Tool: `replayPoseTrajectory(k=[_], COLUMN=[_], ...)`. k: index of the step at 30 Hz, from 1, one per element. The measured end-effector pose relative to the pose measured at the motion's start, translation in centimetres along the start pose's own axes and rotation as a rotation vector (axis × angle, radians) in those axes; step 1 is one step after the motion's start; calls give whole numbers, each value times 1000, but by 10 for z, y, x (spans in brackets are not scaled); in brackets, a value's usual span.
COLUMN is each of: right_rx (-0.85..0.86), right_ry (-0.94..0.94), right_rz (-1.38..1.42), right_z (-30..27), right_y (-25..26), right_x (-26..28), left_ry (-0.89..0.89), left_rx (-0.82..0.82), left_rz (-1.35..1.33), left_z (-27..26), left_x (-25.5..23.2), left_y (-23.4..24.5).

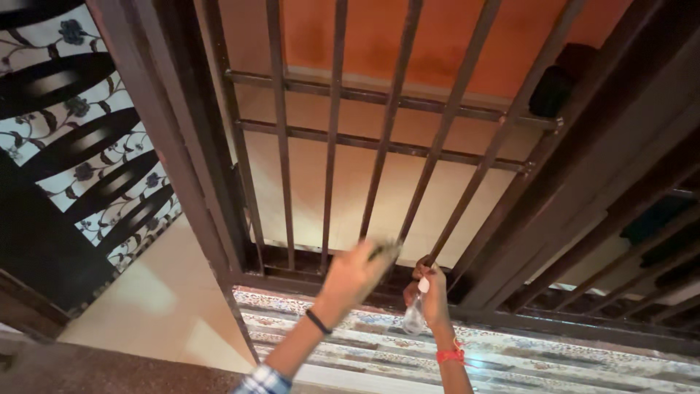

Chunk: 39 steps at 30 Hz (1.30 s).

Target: The person cleans a metal security gate using a spray bottle and a green cloth. They repeatedly spray the gate and wipe the bars and frame, moving from the lower section upward and back down across the surface.

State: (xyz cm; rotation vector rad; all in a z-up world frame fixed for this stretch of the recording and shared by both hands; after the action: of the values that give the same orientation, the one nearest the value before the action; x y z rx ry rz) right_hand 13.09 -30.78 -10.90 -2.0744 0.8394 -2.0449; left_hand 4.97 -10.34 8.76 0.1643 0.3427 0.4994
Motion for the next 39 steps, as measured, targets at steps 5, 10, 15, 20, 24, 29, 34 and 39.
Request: replayPoseTrajectory(k=[5, 10, 15, 20, 24, 29, 34, 39], right_rx=[23, -61, -46, 0, -8, -44, -43, 5], right_ry=[97, 93, 130, 161, 182, 119, 161, 188], right_rz=[56, -67, -44, -51, -33, -69, -74, -32], right_z=[12, 7, 3, 3, 1, 2, -3, 3], right_y=[9, 13, 4, 4, 5, 10, 13, 8], right_x=[-10, -8, 4, 3, 2, -1, 1, 2], left_ry=[-253, -72, 161, 144, -61, -102, 257, 373], left_rx=[-447, -369, -236, -85, -486, -517, -398, -174], left_rz=[193, 126, 102, 105, 104, 183, 232, 215], left_z=[131, 86, -47, -40, 73, 135, 19, -79], left_x=[-41, -4, 35, 36, -1, -3, 56, 83], left_y=[86, 63, 28, 41, 130, 134, 84, 62])
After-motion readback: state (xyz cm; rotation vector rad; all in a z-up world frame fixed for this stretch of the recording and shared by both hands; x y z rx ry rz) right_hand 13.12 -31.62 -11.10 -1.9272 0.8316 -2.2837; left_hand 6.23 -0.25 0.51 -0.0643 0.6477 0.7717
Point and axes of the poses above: each hand's wrist, its own z-axis towards the middle knuckle, its own y-axis out of the back of the hand, x = y × z, the point moved 9 cm from there along z, towards the middle knuckle, and after that the axes turned 15 degrees about -x, right-handed, at the moved point
